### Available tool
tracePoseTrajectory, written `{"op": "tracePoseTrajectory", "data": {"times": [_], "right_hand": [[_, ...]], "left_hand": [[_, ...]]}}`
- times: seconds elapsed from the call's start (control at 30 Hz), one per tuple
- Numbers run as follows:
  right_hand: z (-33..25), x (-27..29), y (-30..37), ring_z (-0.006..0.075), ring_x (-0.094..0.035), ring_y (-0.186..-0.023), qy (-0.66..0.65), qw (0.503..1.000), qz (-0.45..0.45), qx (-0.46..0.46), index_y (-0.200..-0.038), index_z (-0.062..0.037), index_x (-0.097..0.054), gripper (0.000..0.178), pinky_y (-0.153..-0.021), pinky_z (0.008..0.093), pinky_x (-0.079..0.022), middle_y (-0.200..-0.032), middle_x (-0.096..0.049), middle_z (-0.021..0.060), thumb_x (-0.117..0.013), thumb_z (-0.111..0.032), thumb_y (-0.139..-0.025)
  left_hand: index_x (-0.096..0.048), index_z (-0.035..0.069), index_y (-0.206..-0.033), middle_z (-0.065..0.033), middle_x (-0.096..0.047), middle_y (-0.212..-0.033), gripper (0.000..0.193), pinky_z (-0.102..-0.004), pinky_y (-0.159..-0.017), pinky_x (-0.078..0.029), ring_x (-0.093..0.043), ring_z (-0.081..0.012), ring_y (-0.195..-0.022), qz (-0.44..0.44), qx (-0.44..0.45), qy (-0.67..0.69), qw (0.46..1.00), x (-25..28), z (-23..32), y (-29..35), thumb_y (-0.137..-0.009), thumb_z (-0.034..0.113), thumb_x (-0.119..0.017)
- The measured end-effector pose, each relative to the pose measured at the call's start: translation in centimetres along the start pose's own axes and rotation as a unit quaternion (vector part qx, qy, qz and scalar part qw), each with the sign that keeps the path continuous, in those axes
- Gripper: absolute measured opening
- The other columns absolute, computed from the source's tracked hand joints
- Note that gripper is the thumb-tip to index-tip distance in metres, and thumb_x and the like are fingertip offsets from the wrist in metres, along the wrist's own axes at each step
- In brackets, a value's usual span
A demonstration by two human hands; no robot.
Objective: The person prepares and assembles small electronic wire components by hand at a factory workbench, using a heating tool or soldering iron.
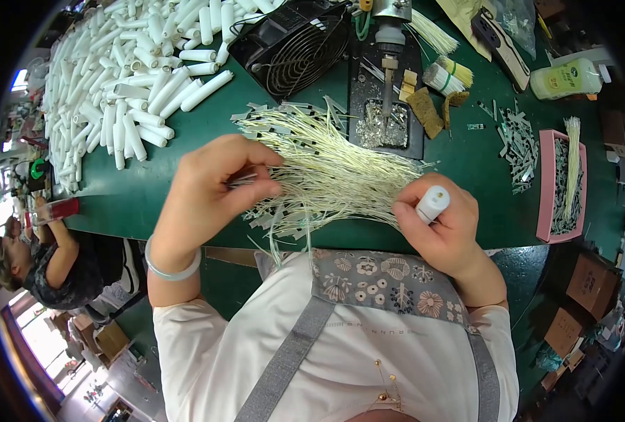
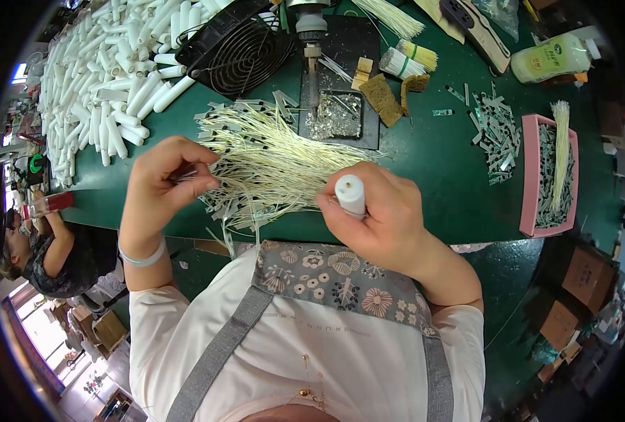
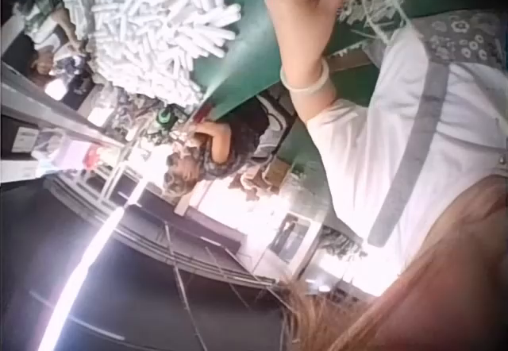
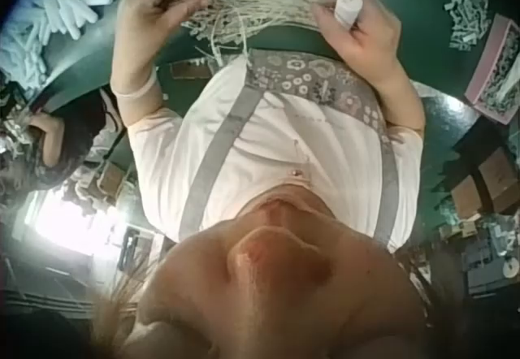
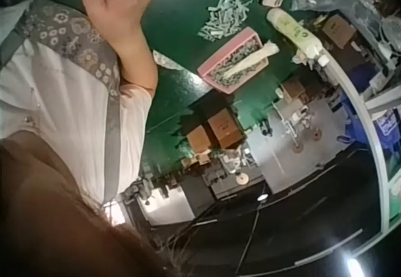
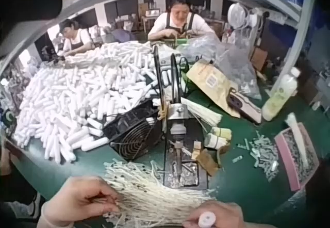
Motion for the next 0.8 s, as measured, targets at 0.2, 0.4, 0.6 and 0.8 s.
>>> {"op": "tracePoseTrajectory", "data": {"times": [0.2, 0.4, 0.6, 0.8], "right_hand": [[-1.3, -3.8, -0.2, 0.0219, -0.062, -0.063, 0.025, 0.994, -0.089, 0.051, -0.092, -0.0071, -0.058, 0.032, -0.053, 0.0301, -0.05, -0.079, -0.063, 0.0074, -0.072, -0.02, -0.067], [-1.4, -4.4, 0.1, 0.0227, -0.062, -0.063, 0.016, 0.995, -0.074, 0.072, -0.088, -0.0059, -0.059, 0.028, -0.052, 0.0296, -0.049, -0.077, -0.063, 0.0074, -0.071, -0.02, -0.067], [-0.4, 0.0, 0.9, 0.0232, -0.059, -0.058, 0.031, 0.996, -0.076, 0.024, -0.077, -0.0039, -0.06, 0.017, -0.049, 0.0307, -0.047, -0.067, -0.059, 0.0086, -0.068, -0.013, -0.066], [1.2, 0.7, 1.4, 0.0246, -0.058, -0.056, 0.115, 0.979, -0.16, -0.048, -0.077, -0.0044, -0.06, 0.02, -0.047, 0.0318, -0.044, -0.066, -0.058, 0.0105, -0.071, -0.013, -0.063]], "left_hand": [[-0.056, -0.004, -0.091, -0.0033, -0.054, -0.075, 0.023, -0.0189, -0.055, -0.042, -0.052, -0.0079, -0.064, 0.064, -0.078, 0.251, 0.963, 0.4, 2.2, -0.5, -0.071, -0.004, -0.066], [-0.05, -0.004, -0.101, -0.0052, -0.057, -0.073, 0.031, -0.0174, -0.055, -0.043, -0.056, -0.0088, -0.067, 0.106, -0.116, 0.324, 0.933, 1.6, 2.3, 0.0, -0.074, 0.001, -0.065], [-0.052, -0.004, -0.104, -0.0089, -0.06, -0.083, 0.025, -0.0224, -0.064, -0.047, -0.059, -0.0143, -0.077, 0.021, -0.058, 0.232, 0.971, -1.5, 1.0, 0.1, -0.08, -0.004, -0.054], [-0.06, 0.0, -0.094, -0.0099, -0.064, -0.085, 0.018, -0.0274, -0.067, -0.049, -0.062, -0.02, -0.077, 0.032, -0.115, -0.029, 0.992, -2.3, 1.2, -0.5, -0.077, -0.005, -0.055]]}}
Point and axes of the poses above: each hand's wrist, its own y-axis away from the middle knuckle, its own x-axis out of the back of the hand, z = x × y, the point moved 9 cm from there along -y, towards the middle knuckle
